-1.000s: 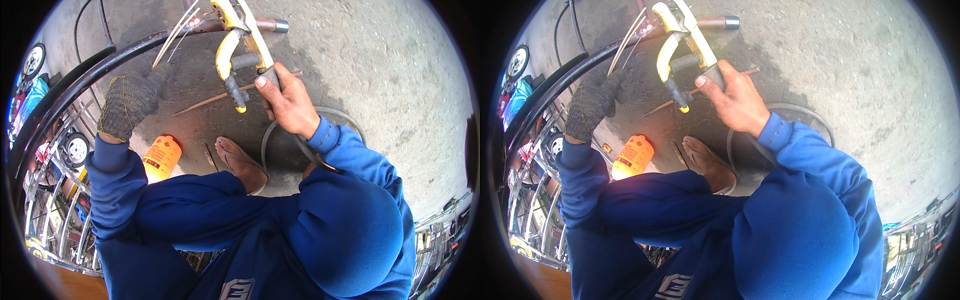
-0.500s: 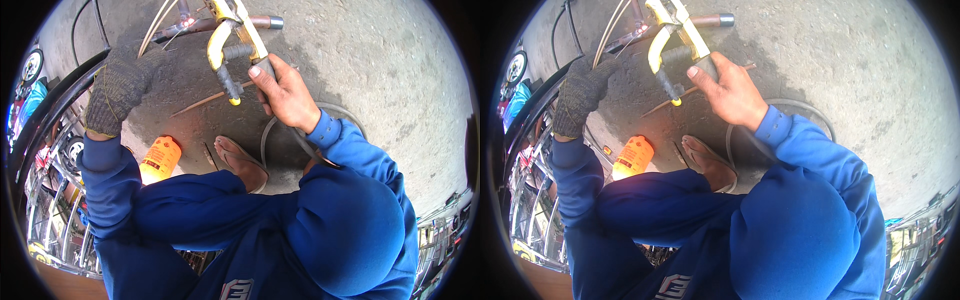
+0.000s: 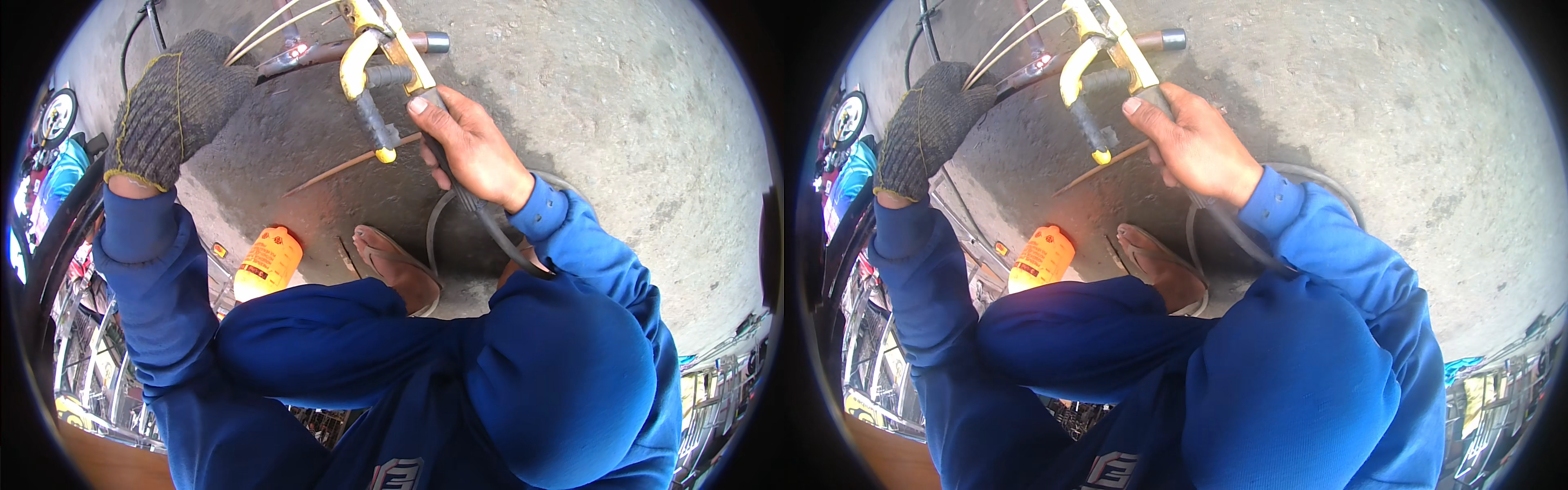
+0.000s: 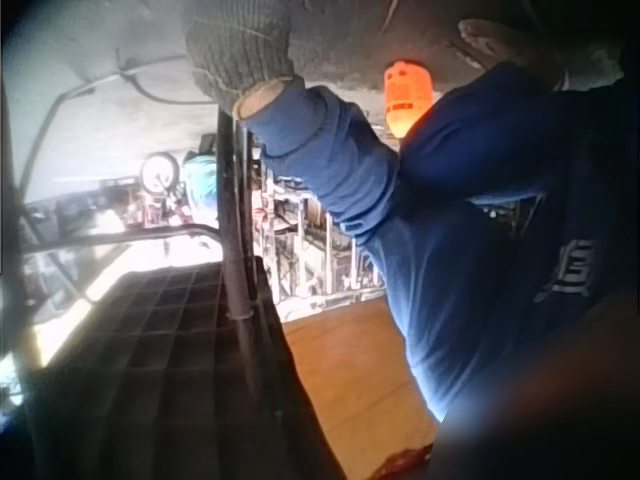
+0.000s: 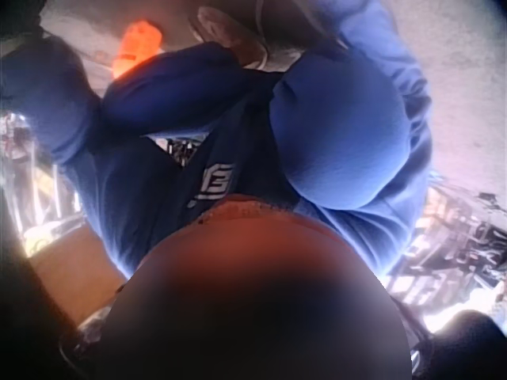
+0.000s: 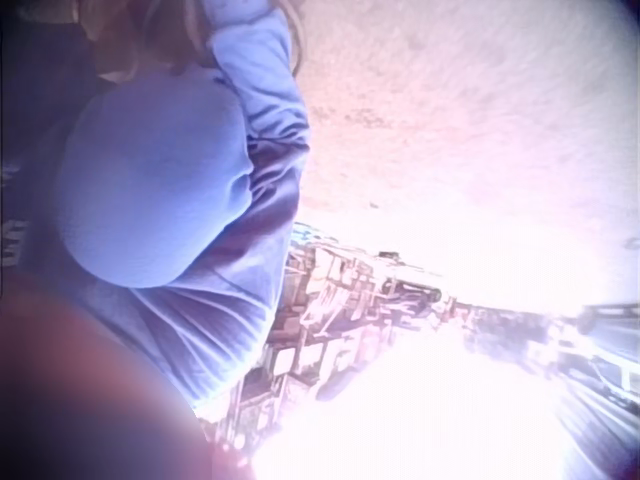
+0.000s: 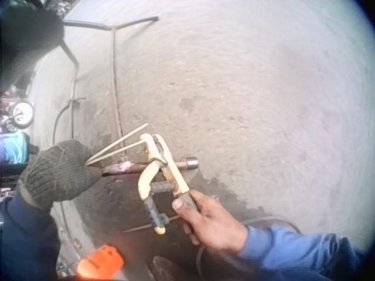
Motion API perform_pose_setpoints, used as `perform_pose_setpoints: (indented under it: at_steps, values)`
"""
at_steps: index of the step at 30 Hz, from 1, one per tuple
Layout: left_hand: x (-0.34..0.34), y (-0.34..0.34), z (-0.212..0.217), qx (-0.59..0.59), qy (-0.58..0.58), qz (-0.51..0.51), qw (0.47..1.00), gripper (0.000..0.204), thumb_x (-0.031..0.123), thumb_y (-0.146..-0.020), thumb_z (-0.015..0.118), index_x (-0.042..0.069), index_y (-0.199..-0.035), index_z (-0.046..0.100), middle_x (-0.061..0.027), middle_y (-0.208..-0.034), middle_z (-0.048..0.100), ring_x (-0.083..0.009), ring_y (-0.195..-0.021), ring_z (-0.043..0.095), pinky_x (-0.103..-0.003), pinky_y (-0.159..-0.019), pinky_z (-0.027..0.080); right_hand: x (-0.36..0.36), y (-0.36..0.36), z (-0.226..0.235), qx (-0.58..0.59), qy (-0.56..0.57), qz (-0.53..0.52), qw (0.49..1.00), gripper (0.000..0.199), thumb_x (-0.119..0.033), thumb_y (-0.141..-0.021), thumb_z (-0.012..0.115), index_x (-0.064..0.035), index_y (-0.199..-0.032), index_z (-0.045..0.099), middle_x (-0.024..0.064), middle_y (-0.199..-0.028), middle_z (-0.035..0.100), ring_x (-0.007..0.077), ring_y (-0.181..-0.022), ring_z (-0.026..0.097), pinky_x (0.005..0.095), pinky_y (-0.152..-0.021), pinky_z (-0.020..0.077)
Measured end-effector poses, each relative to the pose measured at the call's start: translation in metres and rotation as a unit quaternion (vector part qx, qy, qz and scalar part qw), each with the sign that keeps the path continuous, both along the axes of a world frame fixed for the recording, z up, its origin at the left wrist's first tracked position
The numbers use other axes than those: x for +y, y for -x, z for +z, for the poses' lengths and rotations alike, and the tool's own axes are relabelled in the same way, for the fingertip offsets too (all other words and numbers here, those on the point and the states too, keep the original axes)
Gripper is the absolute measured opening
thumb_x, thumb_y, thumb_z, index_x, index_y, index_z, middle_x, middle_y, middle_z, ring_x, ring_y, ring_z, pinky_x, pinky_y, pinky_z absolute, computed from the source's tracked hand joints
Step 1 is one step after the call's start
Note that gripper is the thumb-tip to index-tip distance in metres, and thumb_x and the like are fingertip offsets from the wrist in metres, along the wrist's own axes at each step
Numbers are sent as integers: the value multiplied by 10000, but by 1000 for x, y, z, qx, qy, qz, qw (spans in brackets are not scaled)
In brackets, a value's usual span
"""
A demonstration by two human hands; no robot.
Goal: The person welds joints on a metal frame using a handheld welding torch. They reposition the frame and continue welding different joints, producing bright sparks and smoke. The person briefly stands to adjust the frame before resuming welding.
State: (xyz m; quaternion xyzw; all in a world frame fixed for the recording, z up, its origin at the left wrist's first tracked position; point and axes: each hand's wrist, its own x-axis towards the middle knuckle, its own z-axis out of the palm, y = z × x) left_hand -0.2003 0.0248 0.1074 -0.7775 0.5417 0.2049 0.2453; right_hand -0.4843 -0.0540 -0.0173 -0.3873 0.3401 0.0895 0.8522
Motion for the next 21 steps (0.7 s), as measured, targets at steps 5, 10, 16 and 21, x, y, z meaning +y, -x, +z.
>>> perform_pose_setpoints:
  at_steps: [5, 10, 16, 21]
  values:
    - [-23, -8, 6, 50, 7, -231, 972, 226, 232, -873, 678, 95, -1038, 749, -165, -949, 682, -312, -867, 687, -412, -779, 541, 4, 1, 0, 1, -134, -43, 990, 393, -447, -1038, 501, -57, -1072, 534, 22, -620, 494, 97, -451, 458, 251, -429, 400]
    - [-25, -14, 5, 76, -52, -268, 959, 204, 118, -824, 681, 136, -1016, 748, -142, -978, 677, -320, -928, 669, -412, -785, 554, 3, -2, -4, -12, -89, 10, 996, 505, -432, -1034, 511, 29, -1242, 514, 47, -662, 524, 127, -484, 522, 281, -457, 435]
    - [-27, -16, 3, 123, -84, -197, 969, 184, 60, -806, 653, 96, -964, 739, -145, -908, 667, -305, -809, 667, -390, -675, 555, 10, -5, -3, -20, -109, 4, 994, 431, -443, -1049, 483, -15, -1087, 516, 39, -620, 508, 104, -451, 470, 259, -427, 390]
    - [-28, -13, 4, 111, -153, -113, 975, 220, 69, -802, 671, 105, -1013, 725, -135, -959, 664, -318, -914, 652, -401, -781, 541, 14, -8, -6, -26, -112, -5, 993, 425, -424, -1049, 486, -3, -1101, 515, 41, -600, 503, 107, -444, 472, 268, -422, 380]
